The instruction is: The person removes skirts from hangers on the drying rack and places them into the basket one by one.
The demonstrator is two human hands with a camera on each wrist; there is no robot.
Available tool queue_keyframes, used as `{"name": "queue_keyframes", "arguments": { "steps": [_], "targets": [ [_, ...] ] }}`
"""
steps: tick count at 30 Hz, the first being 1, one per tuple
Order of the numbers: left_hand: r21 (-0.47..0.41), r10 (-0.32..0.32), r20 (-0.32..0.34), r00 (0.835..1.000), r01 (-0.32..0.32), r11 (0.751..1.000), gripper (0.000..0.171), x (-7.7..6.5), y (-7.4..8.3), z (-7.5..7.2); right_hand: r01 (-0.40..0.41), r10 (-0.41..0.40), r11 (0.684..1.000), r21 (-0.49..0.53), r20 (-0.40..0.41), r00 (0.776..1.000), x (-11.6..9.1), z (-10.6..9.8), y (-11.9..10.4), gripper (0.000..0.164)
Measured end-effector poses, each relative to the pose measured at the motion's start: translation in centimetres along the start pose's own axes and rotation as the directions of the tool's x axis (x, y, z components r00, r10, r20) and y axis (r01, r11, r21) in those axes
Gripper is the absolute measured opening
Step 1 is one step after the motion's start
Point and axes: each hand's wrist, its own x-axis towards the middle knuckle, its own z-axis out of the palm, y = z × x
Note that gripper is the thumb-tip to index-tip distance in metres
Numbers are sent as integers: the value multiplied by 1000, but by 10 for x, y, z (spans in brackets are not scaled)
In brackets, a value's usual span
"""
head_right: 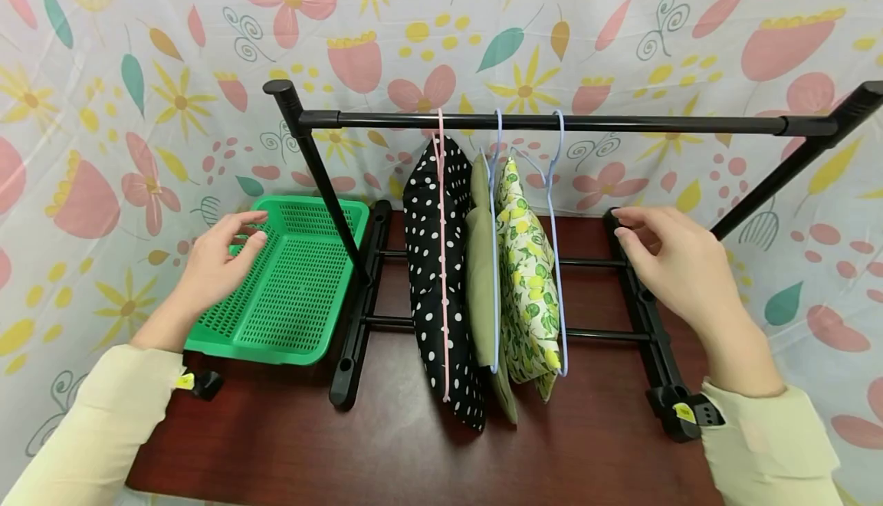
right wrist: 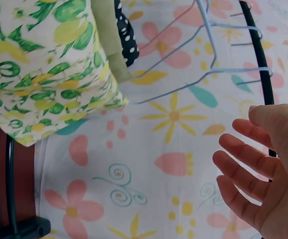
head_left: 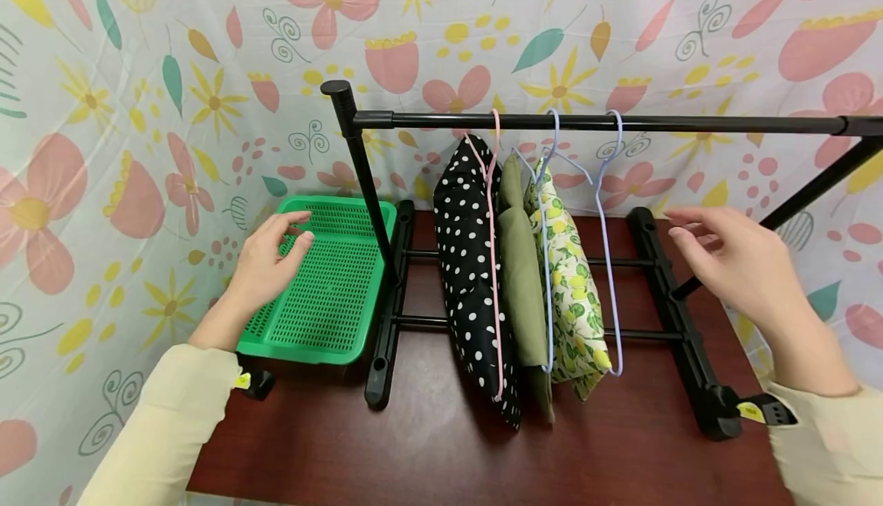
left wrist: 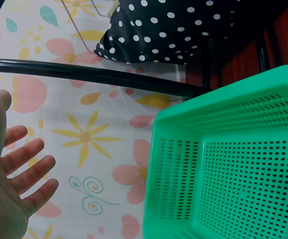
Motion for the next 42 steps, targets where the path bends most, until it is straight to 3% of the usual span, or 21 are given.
{"name": "queue_keyframes", "arguments": {
  "steps": [11,17,26,33,42],
  "targets": [
    [33,82,-19,996,-81,996,31,3,9,11,49,-49,999,-15,7,999,19,-1,-22,21],
    [73,126,-24,992,-124,990,27,6,13,19,125,-125,992,-16,-18,992,28,6,-31,20],
    [88,102,22,995,-104,991,27,5,19,32,165,-165,986,-25,-6,986,39,9,-49,20],
    [58,103,4,995,-103,993,24,4,17,44,234,-234,972,-7,-21,972,49,18,-62,17],
    [21,98,-6,995,-98,995,23,6,21,59,249,-249,968,24,-27,968,57,21,-71,19]
  ]
}}
